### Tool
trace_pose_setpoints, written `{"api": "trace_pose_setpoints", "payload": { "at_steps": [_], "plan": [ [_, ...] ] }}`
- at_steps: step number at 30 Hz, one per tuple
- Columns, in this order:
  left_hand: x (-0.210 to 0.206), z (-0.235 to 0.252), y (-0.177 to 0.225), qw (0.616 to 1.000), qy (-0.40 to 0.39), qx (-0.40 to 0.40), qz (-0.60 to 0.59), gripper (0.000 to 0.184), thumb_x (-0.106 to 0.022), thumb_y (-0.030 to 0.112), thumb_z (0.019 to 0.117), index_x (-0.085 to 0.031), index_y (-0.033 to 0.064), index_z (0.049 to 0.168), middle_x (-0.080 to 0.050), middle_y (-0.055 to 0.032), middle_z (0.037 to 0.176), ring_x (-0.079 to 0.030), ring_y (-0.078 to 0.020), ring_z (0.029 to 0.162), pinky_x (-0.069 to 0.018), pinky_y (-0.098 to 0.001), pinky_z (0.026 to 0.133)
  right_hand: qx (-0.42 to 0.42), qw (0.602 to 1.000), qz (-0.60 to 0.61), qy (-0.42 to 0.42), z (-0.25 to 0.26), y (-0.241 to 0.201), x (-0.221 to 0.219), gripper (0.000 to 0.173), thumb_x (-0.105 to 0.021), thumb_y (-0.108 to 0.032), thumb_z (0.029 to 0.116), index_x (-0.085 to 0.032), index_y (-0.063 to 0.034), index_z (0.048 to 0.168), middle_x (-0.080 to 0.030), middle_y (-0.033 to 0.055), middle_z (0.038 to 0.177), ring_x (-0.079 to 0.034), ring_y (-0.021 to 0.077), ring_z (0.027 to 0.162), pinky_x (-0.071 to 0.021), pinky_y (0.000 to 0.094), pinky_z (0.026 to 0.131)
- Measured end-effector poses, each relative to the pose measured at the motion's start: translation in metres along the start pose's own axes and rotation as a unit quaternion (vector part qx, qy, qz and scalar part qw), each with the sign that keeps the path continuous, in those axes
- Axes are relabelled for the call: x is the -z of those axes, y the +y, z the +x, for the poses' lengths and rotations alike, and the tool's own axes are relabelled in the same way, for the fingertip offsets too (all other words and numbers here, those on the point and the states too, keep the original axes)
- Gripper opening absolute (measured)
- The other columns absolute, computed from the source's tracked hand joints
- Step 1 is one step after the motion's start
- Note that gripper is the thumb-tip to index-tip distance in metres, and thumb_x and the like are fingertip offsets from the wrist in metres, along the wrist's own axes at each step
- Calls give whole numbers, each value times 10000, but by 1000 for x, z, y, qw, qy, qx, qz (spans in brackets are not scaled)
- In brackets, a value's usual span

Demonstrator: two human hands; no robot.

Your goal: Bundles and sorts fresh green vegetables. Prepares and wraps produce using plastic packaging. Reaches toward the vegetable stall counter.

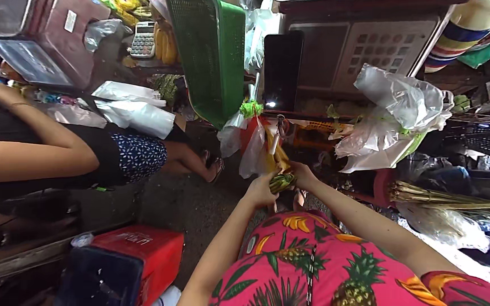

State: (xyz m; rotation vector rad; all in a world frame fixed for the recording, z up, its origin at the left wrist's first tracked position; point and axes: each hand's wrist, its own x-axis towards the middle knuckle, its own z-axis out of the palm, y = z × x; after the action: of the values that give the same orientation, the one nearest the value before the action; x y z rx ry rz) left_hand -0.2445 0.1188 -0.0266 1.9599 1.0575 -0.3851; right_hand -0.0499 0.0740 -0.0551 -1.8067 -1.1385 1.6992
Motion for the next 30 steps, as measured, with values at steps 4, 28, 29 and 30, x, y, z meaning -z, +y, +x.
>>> {"api": "trace_pose_setpoints", "payload": {
  "at_steps": [4,28,29,30],
  "plan": [
    [4,-5,-9,997,-9,51,51,787,-777,239,807,-446,239,1520,-675,-160,1264,-645,-354,1185,-502,-586,1001,26,994,-96,34,7,0,13,768,-731,-352,948,-377,-129,1593,-706,175,1199,-720,277,987,-578,471,914],
    [0,-16,-7,1000,24,14,5,682,-784,244,797,-526,170,1424,-689,-140,1215,-658,-314,1159,-517,-547,996,18,895,-432,-110,66,-44,5,375,-658,-201,966,-645,-74,1319,-636,216,1326,-598,437,1237,-472,688,984],
    [1,-17,-7,1000,23,15,4,669,-782,243,800,-529,167,1415,-689,-138,1208,-659,-313,1152,-517,-547,993,25,913,-393,-103,63,-44,10,408,-650,-226,969,-609,-60,1340,-646,209,1303,-607,414,1231,-475,659,997],
    [1,-18,-7,1000,22,15,3,661,-781,240,798,-532,165,1406,-691,-136,1202,-663,-312,1144,-521,-550,985,34,934,-343,-90,60,-43,16,434,-655,-230,965,-580,-37,1346,-663,206,1256,-628,391,1197,-489,624,994]
  ]
}}
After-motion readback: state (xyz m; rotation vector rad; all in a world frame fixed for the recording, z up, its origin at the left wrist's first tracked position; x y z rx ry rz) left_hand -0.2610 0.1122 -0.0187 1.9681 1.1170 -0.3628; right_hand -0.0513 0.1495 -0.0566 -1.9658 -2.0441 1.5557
